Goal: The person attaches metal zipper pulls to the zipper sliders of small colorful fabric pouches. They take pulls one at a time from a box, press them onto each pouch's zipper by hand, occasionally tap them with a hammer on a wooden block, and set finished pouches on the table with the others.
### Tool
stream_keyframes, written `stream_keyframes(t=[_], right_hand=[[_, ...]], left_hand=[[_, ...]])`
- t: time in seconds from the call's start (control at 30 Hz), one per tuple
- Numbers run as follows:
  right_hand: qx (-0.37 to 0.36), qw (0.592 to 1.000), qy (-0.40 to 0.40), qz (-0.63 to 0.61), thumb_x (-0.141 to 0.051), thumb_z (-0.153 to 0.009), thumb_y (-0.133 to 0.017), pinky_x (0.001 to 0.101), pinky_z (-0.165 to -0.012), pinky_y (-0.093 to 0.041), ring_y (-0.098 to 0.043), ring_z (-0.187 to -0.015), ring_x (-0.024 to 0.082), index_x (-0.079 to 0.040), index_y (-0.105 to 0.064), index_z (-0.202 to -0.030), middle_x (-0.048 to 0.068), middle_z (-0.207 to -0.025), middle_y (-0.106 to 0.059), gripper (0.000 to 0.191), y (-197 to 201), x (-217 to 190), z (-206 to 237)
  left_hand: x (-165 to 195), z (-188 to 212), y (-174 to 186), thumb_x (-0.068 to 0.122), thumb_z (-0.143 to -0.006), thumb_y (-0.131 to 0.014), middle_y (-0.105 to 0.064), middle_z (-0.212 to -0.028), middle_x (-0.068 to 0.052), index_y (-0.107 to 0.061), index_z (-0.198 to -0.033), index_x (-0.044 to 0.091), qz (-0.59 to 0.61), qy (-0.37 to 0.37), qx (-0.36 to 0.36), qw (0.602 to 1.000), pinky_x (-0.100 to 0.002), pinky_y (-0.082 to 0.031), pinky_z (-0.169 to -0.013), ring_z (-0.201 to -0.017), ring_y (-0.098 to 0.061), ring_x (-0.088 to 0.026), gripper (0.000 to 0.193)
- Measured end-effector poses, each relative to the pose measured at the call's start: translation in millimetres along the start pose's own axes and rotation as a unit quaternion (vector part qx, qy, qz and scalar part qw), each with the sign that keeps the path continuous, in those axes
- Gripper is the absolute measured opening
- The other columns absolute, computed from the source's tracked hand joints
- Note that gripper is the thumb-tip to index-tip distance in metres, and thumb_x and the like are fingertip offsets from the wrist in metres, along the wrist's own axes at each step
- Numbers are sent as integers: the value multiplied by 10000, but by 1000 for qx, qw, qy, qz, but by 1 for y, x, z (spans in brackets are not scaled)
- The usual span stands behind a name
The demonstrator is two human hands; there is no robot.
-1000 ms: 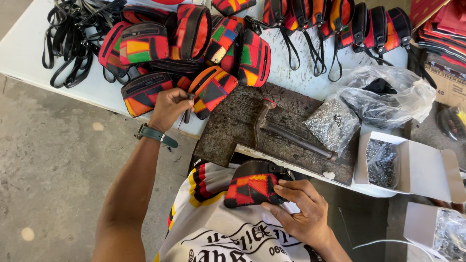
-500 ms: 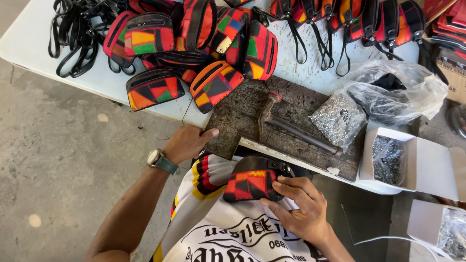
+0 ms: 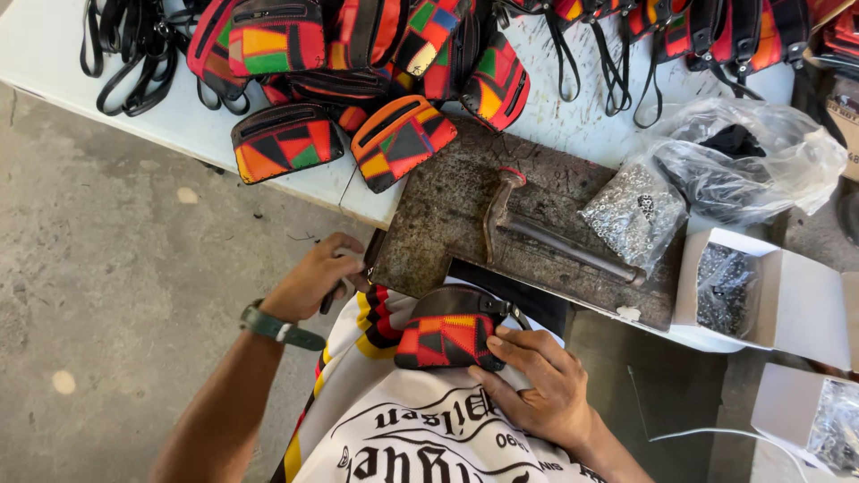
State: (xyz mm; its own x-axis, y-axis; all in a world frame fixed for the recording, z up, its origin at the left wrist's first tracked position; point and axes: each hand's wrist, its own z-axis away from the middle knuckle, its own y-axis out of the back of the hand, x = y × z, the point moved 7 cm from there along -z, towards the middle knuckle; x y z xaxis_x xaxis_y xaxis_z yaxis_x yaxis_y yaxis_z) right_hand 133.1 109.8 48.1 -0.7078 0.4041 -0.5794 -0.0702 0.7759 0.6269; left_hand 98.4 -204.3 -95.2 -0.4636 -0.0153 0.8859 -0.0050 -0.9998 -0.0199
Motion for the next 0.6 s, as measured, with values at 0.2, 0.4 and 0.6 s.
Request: stream_keyframes(t=[0.2, 0.4, 0.6], right_hand=[[-3, 1000, 12, -18, -161, -703, -931, 312, -760, -654, -761, -914, 227, 1, -729, -1010, 109, -986, -727, 401, -12, -1, -5], [-38, 998, 15, -41, -144, -741, -906, 323, -801, -644, -762, -930, 256, 9, -728, -1013, 135, -1014, -718, 360, -28, 10, -14], [-89, 994, 48, -34, -190, -778, -885, 332, -767, -628, -733, -903, 258, 27, -747, -1037, 146, -1001, -695, 365, -60, 24, -15]], left_hand=[[-27, 3, -17, 319, -958, -664, -686, -647, -127, -619, -905, 12, 92, 50, -49, 993, -254, -312, -394, -421, -427, -89, 315], [-36, -9, -31, 263, -973, -688, -633, -645, -102, -664, -954, 9, 112, 47, 1, 993, -256, -298, -381, -435, -479, -91, 256], [-29, 13, 18, 68, -885, -574, -747, -899, -125, -538, -1280, 55, 198, 17, 11, 980, -255, -473, -615, -682, -601, -117, 396]])
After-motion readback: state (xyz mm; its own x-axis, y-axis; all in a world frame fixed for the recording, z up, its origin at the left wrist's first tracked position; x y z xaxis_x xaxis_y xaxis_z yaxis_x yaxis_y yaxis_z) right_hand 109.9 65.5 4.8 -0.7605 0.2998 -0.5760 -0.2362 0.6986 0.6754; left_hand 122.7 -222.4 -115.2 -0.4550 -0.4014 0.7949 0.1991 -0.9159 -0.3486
